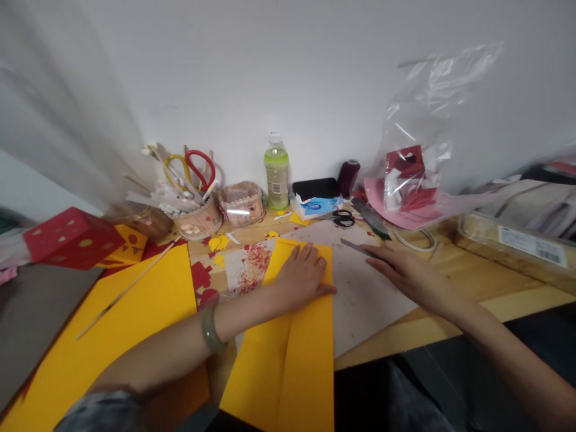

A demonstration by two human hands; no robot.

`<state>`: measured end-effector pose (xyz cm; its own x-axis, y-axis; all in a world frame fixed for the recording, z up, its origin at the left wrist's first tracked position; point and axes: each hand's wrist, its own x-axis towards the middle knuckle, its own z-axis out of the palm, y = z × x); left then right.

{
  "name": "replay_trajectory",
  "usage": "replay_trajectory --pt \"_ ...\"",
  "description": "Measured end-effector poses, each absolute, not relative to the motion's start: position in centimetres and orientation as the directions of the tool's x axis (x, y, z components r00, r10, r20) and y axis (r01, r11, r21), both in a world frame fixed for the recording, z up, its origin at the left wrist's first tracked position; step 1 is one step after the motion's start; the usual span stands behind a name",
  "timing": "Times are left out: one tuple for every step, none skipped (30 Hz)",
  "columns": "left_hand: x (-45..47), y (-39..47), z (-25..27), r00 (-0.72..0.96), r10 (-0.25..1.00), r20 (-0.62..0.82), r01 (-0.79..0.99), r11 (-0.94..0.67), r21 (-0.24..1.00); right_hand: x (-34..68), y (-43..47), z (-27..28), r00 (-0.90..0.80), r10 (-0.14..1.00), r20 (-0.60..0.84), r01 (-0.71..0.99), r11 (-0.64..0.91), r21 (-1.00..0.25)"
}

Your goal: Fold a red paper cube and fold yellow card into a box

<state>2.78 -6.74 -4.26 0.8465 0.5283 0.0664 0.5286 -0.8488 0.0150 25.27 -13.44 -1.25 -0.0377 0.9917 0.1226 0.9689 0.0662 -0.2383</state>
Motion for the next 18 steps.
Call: replay_trajectory --pt "2.7 -6.4 -4.4 0.849 0.524 0.059 0.523 -0.851 0.032 25.2 -13.0 -1.3 -0.056 0.994 0.098 0.968 0.078 -0.24" --pt "2.7 -6.1 -4.6 0.848 0.527 0.047 0.525 -0.849 0.054 25.2 -12.5 -1.2 -0.063 0.995 0.072 0.968 0.078 -0.237" --pt "2.6 -5.9 -4.7 0.848 0.529 0.032 0.526 -0.847 0.076 25.3 -12.0 -1.2 -0.062 0.997 0.049 0.971 0.071 -0.229" --pt "2.5 -5.8 -4.8 0.848 0.529 0.016 0.526 -0.845 0.095 25.3 -11.5 -1.2 -0.052 0.998 0.031 0.975 0.057 -0.214" --pt "2.5 -5.7 -4.9 0.849 0.529 0.003 0.526 -0.844 0.108 25.3 -11.1 -1.2 -0.038 0.999 0.02 0.98 0.042 -0.193" --pt "2.5 -5.7 -4.9 0.851 0.526 -0.005 0.523 -0.845 0.115 25.2 -10.6 -1.2 -0.025 1.0 0.016 0.986 0.027 -0.167" --pt "2.5 -5.7 -4.9 0.852 0.523 -0.009 0.52 -0.846 0.119 25.1 -10.2 -1.4 -0.012 1.0 0.016 0.99 0.014 -0.138" --pt "2.5 -5.7 -4.8 0.854 0.52 -0.01 0.518 -0.847 0.122 24.9 -9.9 -1.5 0.002 1.0 0.021 0.994 0.0 -0.107" --pt "2.5 -5.8 -4.8 0.855 0.519 -0.009 0.516 -0.848 0.123 24.7 -9.6 -1.7 0.014 1.0 0.027 0.997 -0.012 -0.078" --pt "2.5 -5.8 -4.8 0.855 0.519 -0.008 0.516 -0.848 0.124 24.5 -9.3 -2.0 0.02 0.999 0.034 0.998 -0.019 -0.053" --pt "2.5 -5.9 -4.8 0.854 0.52 -0.006 0.517 -0.847 0.125 24.2 -9.1 -2.2 0.022 0.999 0.039 0.999 -0.021 -0.032" --pt "2.5 -5.9 -4.8 0.853 0.522 -0.003 0.518 -0.846 0.125 24.0 -8.9 -2.5 0.02 0.999 0.045 1.0 -0.02 -0.016" --pt "2.5 -5.9 -4.8 0.852 0.523 -0.001 0.519 -0.846 0.126 23.9 -8.8 -2.8 0.016 0.999 0.05 1.0 -0.016 -0.005" --pt "2.5 -6.0 -4.9 0.852 0.523 -0.001 0.519 -0.845 0.127 23.8 -8.7 -3.0 0.01 0.999 0.054 1.0 -0.011 0.002" --pt "2.5 -6.0 -4.9 0.852 0.524 -0.004 0.52 -0.844 0.131 23.8 -8.6 -3.3 0.005 0.998 0.056 1.0 -0.006 0.006" --pt "2.5 -6.0 -4.9 0.852 0.524 -0.008 0.52 -0.843 0.135 23.8 -8.5 -3.5 -0.001 0.998 0.055 1.0 0.0 0.008" --pt "2.4 -6.0 -4.9 0.852 0.523 -0.012 0.519 -0.843 0.14 23.9 -8.4 -3.8 -0.008 0.999 0.054 1.0 0.007 0.007" --pt "2.4 -5.9 -4.9 0.853 0.522 -0.017 0.519 -0.843 0.144 24.0 -8.3 -4.0 -0.017 0.999 0.05 1.0 0.017 0.004"
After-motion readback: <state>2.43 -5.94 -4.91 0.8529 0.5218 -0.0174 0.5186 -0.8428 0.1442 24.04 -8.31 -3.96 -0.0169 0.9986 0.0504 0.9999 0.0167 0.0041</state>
